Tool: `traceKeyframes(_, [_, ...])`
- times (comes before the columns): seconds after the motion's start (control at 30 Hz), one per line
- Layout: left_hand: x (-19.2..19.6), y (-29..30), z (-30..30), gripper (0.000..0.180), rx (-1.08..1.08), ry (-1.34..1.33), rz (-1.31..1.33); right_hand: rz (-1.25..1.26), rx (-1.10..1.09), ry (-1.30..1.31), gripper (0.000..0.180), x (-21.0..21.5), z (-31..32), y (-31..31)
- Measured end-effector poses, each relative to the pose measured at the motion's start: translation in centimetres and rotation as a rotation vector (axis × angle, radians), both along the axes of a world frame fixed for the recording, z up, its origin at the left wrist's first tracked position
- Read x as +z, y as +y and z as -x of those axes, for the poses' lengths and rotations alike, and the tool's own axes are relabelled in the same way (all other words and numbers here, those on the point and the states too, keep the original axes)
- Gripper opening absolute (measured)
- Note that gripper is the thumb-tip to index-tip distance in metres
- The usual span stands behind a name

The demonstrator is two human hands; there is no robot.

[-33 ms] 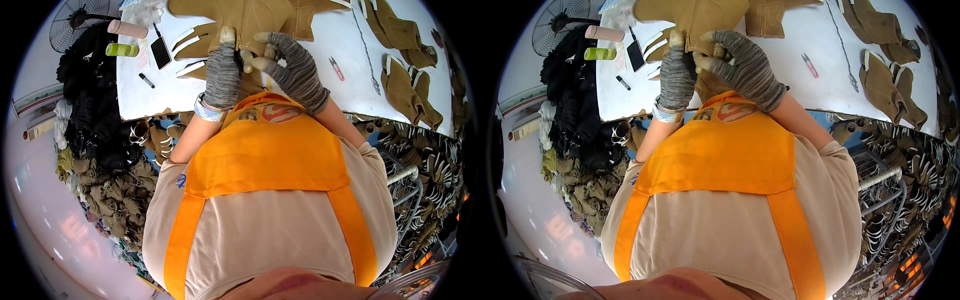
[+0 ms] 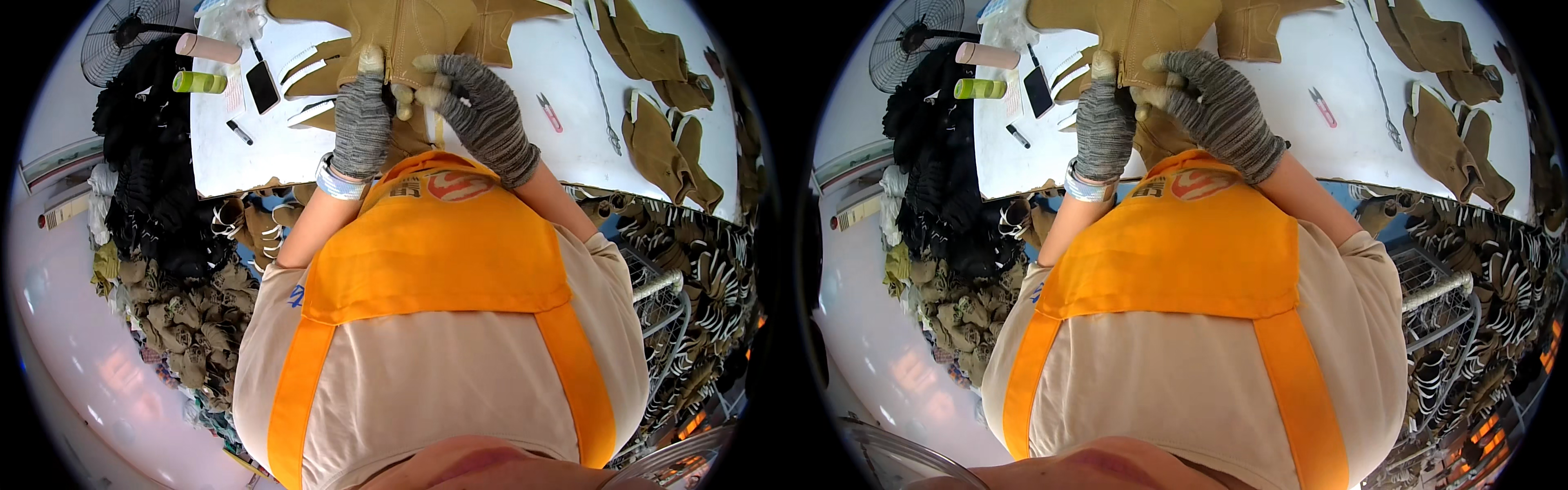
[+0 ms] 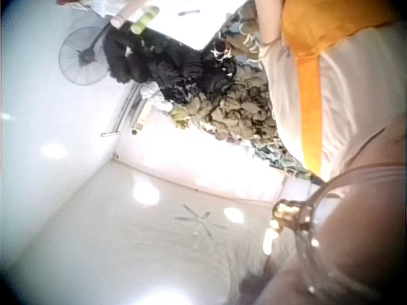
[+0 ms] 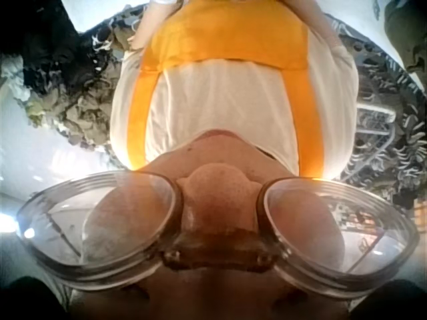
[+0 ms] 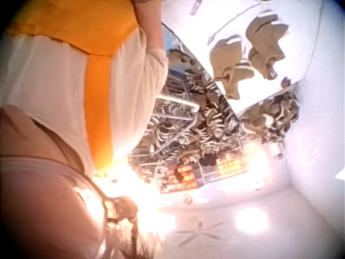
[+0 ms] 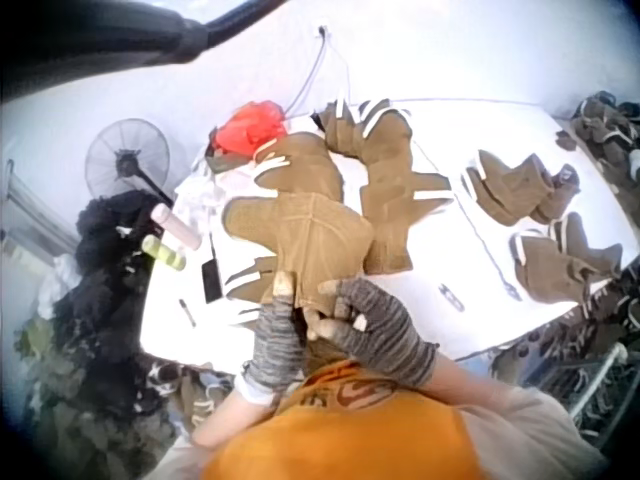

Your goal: The person inspects several tan boots, using scissors to trim excess threads from the seams and zippers before aligning and stacking the boots on a table.

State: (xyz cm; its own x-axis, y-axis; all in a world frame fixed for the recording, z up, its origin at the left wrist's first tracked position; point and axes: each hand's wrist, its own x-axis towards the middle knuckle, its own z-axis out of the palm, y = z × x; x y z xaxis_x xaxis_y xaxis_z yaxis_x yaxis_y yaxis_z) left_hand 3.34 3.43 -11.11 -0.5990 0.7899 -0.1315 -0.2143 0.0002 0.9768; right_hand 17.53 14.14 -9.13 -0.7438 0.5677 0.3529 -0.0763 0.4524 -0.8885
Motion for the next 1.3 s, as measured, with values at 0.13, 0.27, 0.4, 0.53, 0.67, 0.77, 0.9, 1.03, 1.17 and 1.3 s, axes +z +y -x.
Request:
traceKeyframes(0.13, [0.9,-0.3,0.7,0.042,-0.103,0.232,0.167,-0.519,-0.103,0.066,0.023,0.6,0.2,1.4])
traceKeyframes(0.27, [-1.1,-0.1,0.5,0.049,0.063,1.549,0.121,-0.633,-0.087,0.009,0.023,1.3,0.1,1.1])
traceKeyframes(0.4, [-1.3,0.5,0.1,0.036,0.104,1.531,0.118,-0.803,-0.113,-0.107,0.019,0.7,0.0,1.2])
traceKeyframes(0.53, [2.8,0.8,-2.1,0.045,0.000,0.106,0.281,-0.808,-0.118,-0.214,0.015,-0.3,0.6,1.5])
traceKeyframes(0.67, [0.7,0.9,-1.8,0.054,0.031,0.453,0.107,-0.806,-0.066,-0.171,0.017,-0.6,0.4,1.4])
traceKeyframes(0.77, [-0.2,0.8,-1.3,0.052,0.053,0.314,0.040,-0.822,0.118,-0.099,0.023,-0.8,-0.7,0.5])
traceKeyframes(0.9, [1.1,0.1,-1.1,0.042,0.120,0.079,-0.032,-0.310,-0.304,0.027,0.020,-6.5,-4.8,8.4])
traceKeyframes(1.03, [1.9,0.1,-1.3,0.038,0.105,-0.061,-0.107,-0.157,-0.562,-1.057,0.043,-19.3,-12.3,17.4])
traceKeyframes(1.17, [2.9,-0.4,-2.2,0.041,0.151,-0.176,-0.106,-0.224,-0.648,-1.213,0.043,-22.6,-13.7,15.5])
traceKeyframes(1.3, [2.2,-0.5,-2.5,0.043,0.070,-0.179,-0.149,-0.067,-0.626,-1.114,0.034,-27.7,-14.6,16.8])
